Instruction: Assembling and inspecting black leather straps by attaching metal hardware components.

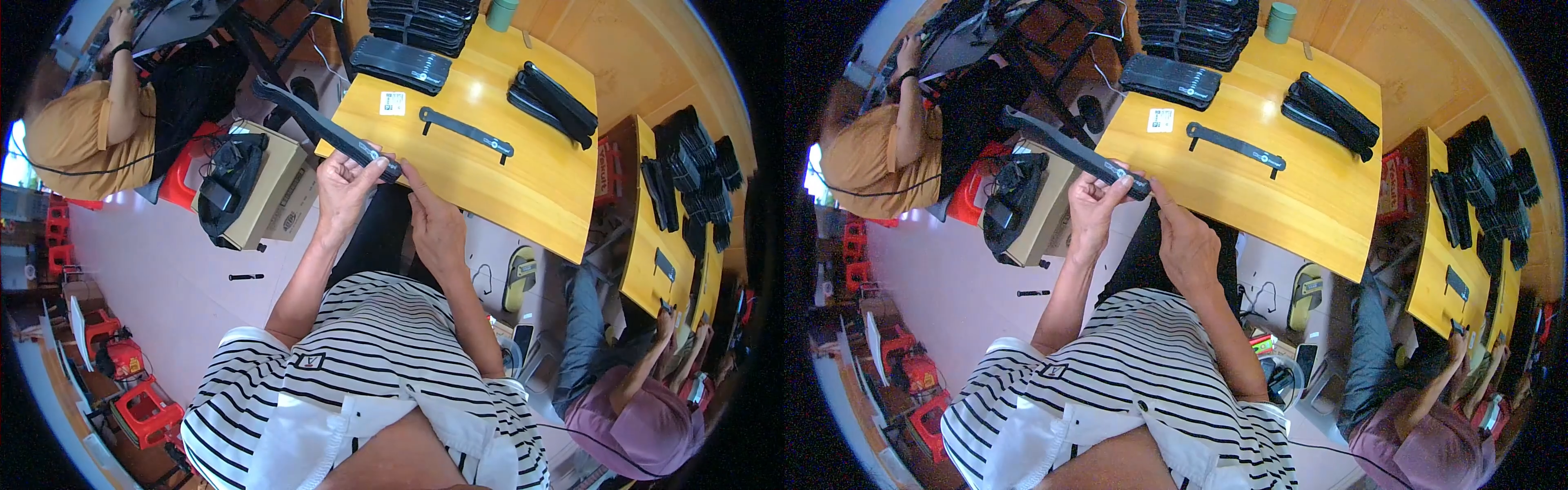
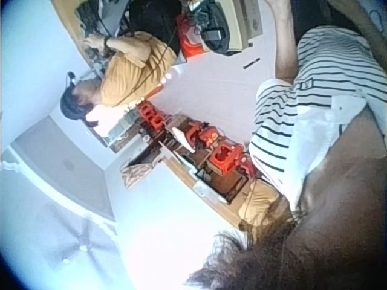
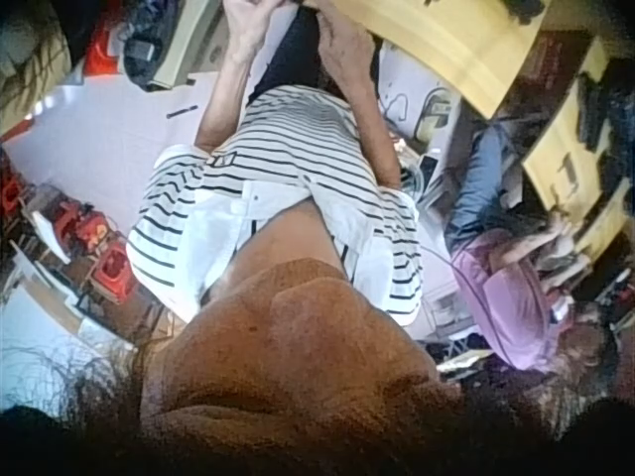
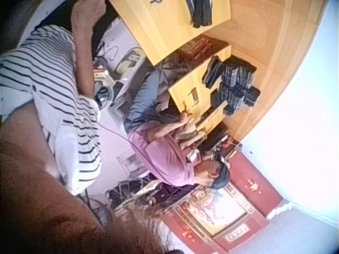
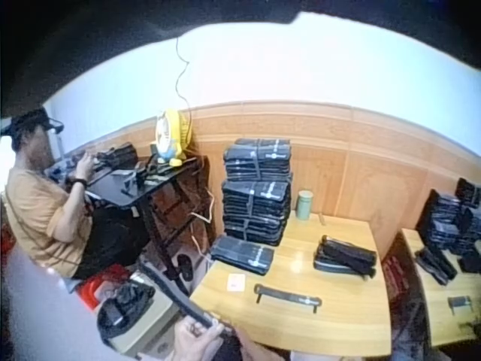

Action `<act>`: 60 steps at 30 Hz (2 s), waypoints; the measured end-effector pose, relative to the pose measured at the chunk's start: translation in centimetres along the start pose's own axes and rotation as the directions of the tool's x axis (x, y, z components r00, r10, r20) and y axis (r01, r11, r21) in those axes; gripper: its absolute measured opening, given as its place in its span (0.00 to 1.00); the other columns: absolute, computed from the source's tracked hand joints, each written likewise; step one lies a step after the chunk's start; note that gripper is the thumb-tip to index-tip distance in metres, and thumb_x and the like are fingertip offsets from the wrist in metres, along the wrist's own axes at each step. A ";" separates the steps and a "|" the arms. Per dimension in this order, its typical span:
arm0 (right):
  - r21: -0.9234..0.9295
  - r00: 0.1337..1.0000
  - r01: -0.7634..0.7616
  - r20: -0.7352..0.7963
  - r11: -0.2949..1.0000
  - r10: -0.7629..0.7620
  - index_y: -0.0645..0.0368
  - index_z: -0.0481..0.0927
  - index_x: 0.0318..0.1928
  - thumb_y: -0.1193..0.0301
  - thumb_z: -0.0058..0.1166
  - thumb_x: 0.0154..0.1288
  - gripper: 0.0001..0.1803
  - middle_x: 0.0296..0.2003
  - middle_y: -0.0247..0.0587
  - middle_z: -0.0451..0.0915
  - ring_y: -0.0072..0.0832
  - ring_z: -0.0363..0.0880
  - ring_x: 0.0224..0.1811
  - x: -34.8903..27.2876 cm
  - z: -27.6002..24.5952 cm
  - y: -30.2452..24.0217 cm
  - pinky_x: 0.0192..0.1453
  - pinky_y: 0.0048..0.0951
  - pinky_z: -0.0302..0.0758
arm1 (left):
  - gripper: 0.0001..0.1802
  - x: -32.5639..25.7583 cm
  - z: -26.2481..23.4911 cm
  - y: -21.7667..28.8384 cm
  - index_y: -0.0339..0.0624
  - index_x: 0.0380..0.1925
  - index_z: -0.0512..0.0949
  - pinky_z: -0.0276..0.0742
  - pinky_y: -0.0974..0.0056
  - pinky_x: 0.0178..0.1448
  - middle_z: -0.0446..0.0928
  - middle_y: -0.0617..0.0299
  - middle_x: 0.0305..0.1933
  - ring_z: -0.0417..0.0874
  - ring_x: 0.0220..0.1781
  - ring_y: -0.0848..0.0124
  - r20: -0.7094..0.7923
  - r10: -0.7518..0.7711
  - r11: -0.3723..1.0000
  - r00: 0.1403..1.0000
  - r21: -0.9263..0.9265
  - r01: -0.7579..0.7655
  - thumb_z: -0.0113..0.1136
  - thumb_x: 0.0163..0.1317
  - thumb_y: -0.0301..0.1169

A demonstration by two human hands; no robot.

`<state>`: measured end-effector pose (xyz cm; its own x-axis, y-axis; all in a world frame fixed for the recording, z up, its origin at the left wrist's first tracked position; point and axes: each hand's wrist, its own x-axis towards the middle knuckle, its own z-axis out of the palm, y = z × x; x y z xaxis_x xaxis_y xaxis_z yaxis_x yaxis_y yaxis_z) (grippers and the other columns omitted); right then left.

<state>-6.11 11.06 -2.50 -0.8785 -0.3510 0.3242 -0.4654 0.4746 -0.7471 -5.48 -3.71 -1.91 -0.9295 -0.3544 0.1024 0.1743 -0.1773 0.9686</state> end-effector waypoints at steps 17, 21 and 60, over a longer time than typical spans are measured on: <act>0.059 0.999 -0.026 0.027 0.998 0.025 0.44 0.65 0.61 0.73 0.47 0.60 0.27 0.31 0.52 0.79 0.45 0.78 0.30 -0.5 -0.8 -0.7 0.34 0.39 0.74 | 0.09 -0.1 0.2 -0.3 0.38 0.40 0.72 0.79 0.73 0.37 0.80 0.55 0.36 0.81 0.35 0.75 0.014 -0.014 0.992 1.000 -0.124 0.015 0.55 0.58 0.24; 0.029 0.999 -0.033 0.034 0.999 0.032 0.44 0.65 0.61 0.73 0.48 0.60 0.27 0.30 0.52 0.79 0.45 0.78 0.29 -0.6 -0.8 -0.7 0.33 0.39 0.74 | 0.10 -0.3 0.0 -0.5 0.36 0.40 0.73 0.78 0.73 0.39 0.79 0.56 0.37 0.81 0.36 0.75 0.014 0.004 0.998 1.000 -0.065 -0.003 0.57 0.57 0.22; 0.172 0.988 -0.125 0.111 0.977 0.107 0.41 0.65 0.61 0.72 0.45 0.62 0.25 0.26 0.55 0.77 0.48 0.77 0.27 -0.5 -1.2 0.0 0.33 0.41 0.71 | 0.09 -0.5 0.7 -0.9 0.35 0.40 0.72 0.78 0.74 0.39 0.78 0.60 0.37 0.80 0.37 0.78 0.011 -0.017 0.993 1.000 -0.116 0.018 0.57 0.58 0.23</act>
<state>-5.82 12.15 -1.97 -0.9057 -0.3855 0.1765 -0.3264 0.3686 -0.8704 -5.40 -2.70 -2.67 -0.9360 -0.3408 0.0885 0.1939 -0.2892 0.9374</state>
